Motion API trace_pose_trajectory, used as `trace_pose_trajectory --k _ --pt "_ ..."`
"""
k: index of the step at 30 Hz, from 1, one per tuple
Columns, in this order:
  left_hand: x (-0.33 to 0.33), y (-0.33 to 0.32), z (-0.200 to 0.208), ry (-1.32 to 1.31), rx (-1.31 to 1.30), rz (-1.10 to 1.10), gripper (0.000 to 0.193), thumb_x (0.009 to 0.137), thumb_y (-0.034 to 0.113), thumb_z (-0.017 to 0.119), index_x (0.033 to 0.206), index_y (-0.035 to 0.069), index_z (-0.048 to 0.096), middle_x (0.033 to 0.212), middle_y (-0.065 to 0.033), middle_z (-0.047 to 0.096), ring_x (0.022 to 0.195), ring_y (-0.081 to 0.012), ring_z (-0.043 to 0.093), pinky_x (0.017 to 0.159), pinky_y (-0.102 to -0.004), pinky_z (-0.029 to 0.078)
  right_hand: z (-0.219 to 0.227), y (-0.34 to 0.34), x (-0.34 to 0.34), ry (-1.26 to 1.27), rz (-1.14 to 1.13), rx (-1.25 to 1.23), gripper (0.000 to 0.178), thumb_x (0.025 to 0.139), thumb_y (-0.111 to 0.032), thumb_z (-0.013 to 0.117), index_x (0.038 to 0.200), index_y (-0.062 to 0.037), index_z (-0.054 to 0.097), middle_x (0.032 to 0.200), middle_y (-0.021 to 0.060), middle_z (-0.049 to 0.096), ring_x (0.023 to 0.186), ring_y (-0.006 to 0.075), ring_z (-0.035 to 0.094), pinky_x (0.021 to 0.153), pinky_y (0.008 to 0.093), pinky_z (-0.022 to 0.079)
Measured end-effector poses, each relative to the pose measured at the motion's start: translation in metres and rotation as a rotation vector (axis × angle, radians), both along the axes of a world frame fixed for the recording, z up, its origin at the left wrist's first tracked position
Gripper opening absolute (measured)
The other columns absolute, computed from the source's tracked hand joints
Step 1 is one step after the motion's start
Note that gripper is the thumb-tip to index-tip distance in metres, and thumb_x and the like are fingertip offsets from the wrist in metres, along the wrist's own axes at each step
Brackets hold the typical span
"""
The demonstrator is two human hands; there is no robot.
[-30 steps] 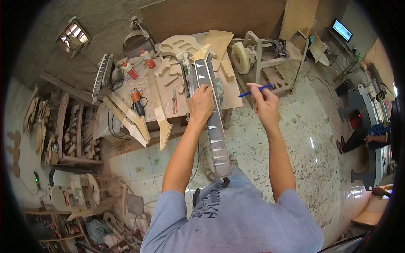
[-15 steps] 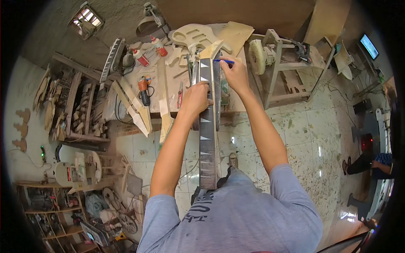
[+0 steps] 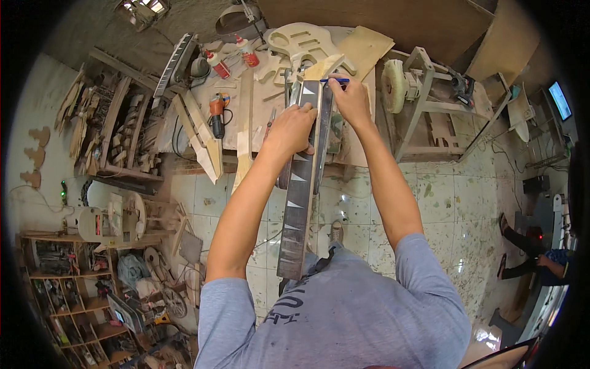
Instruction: The person picks up a wooden guitar neck, holds it with one hand, and uses a blue pen to mark specific points on the side of the fretboard.
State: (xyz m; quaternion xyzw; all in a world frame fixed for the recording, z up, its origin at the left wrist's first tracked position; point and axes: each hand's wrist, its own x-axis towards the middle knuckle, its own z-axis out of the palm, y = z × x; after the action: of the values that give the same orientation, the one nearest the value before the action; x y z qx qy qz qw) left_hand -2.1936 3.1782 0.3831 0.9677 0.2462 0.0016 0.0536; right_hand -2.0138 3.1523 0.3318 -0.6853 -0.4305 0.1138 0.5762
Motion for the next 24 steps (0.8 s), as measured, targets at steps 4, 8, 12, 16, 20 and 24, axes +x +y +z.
trace_pose_trajectory --k 4,8,12,16,20,24 --pt "0.005 0.0 0.007 0.054 -0.043 0.028 0.082 0.047 0.014 0.088 0.12 0.002 0.052 0.119 -0.0091 0.057 0.111 -0.0322 0.054 0.094 -0.039 0.046 0.002 0.0 0.0 -0.012 -0.001 -0.019 0.031 0.086 -0.028 0.056 0.099 -0.0035 0.07 0.086 0.0209 0.068 0.082 0.0349 0.067 0.074 0.0404 0.051" --pt "0.002 0.004 0.005 0.064 -0.109 0.027 0.092 0.047 0.014 0.088 0.131 0.003 0.049 0.126 -0.0088 0.055 0.117 -0.0327 0.051 0.098 -0.0391 0.044 0.004 0.001 -0.001 -0.047 0.005 -0.018 0.031 0.085 -0.027 0.057 0.1 -0.0035 0.07 0.088 0.0213 0.068 0.085 0.0355 0.066 0.076 0.0403 0.05" --pt "-0.005 0.004 0.004 0.009 -0.115 0.016 0.094 0.047 0.015 0.088 0.132 0.004 0.049 0.128 -0.0081 0.054 0.118 -0.033 0.049 0.099 -0.0392 0.043 0.004 0.001 -0.002 -0.096 0.026 0.001 0.03 0.085 -0.025 0.057 0.1 -0.0026 0.07 0.091 0.022 0.068 0.086 0.0359 0.066 0.077 0.0403 0.05" --pt "-0.006 0.002 0.005 0.026 -0.088 0.02 0.095 0.048 0.019 0.088 0.133 0.005 0.049 0.133 -0.0074 0.052 0.121 -0.0328 0.048 0.1 -0.0415 0.041 0.007 -0.008 -0.008 -0.131 0.055 0.015 0.029 0.086 -0.023 0.057 0.099 -0.001 0.07 0.092 0.0225 0.068 0.085 0.0357 0.066 0.077 0.0399 0.05" --pt "-0.008 0.0 0.008 0.042 -0.063 0.031 0.097 0.048 0.022 0.087 0.135 0.008 0.048 0.136 -0.0066 0.05 0.121 -0.0328 0.047 0.1 -0.0441 0.04 0.012 -0.023 -0.017 -0.125 0.084 -0.009 0.028 0.086 -0.023 0.058 0.097 -0.0001 0.069 0.087 0.0218 0.068 0.08 0.0344 0.066 0.073 0.0389 0.05" --pt "-0.01 0.003 0.003 0.031 -0.083 0.02 0.098 0.049 0.022 0.087 0.137 0.009 0.047 0.135 -0.0058 0.05 0.118 -0.0331 0.049 0.099 -0.0442 0.04 0.019 -0.041 -0.03 -0.12 0.094 -0.036 0.026 0.085 -0.021 0.058 0.093 0.0003 0.07 0.079 0.0207 0.067 0.072 0.0327 0.066 0.067 0.0384 0.05"
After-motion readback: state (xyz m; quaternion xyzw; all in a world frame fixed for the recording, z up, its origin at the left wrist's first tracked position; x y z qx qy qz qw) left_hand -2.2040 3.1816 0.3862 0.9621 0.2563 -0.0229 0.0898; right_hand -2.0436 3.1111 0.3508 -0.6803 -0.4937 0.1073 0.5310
